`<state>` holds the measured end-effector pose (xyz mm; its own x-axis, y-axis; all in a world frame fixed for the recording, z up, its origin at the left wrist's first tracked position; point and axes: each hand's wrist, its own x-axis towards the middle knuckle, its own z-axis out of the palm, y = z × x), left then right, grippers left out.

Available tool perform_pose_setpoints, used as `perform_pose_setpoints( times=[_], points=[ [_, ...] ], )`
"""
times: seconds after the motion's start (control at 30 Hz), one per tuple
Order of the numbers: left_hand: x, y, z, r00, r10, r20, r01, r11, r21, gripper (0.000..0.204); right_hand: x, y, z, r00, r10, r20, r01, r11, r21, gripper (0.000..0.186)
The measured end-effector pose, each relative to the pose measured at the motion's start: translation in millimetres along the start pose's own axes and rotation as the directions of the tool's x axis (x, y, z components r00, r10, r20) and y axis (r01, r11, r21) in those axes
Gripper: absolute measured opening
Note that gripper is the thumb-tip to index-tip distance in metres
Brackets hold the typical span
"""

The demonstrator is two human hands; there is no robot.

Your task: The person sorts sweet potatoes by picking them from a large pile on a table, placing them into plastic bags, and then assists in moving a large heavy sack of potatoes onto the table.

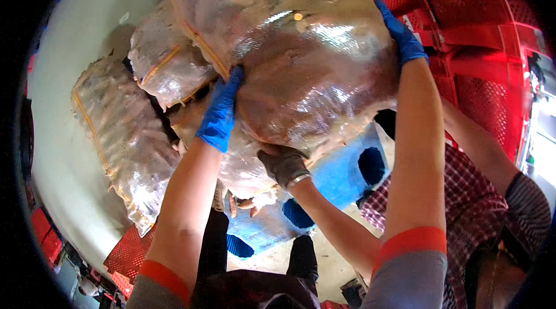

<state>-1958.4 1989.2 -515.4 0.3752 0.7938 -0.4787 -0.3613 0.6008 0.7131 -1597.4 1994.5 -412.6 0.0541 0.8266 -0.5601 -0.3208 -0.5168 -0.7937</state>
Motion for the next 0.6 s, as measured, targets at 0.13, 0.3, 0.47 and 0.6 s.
perform_pose_setpoints(
  times=[0.13, 0.3, 0.47, 0.6],
  points=[
    [1.6, -31.5, -18.4, 0.982, -0.102, 0.160, 0.129, 0.977, -0.170, 0.055, -22.3, -9.6, 17.1, 0.977, 0.209, 0.034, -0.202, 0.870, 0.451, 0.050],
    [-70.7, -32.5, 20.1, 0.953, -0.239, 0.187, 0.297, 0.857, -0.421, 0.051, -89.3, -11.9, -24.9, 0.993, -0.112, 0.045, 0.115, 0.991, -0.070, 0.050],
    [-189.7, -37.3, 60.5, 0.914, -0.370, 0.166, 0.404, 0.871, -0.280, 0.048, -219.7, -23.1, 25.2, 0.987, -0.088, -0.131, 0.032, 0.925, -0.378, 0.046],
    [-326.0, -84.3, 121.1, 0.883, -0.429, 0.190, 0.467, 0.772, -0.430, 0.037, -303.0, 26.6, -78.3, 0.973, 0.011, -0.232, -0.165, 0.735, -0.658, 0.045]
  ],
)
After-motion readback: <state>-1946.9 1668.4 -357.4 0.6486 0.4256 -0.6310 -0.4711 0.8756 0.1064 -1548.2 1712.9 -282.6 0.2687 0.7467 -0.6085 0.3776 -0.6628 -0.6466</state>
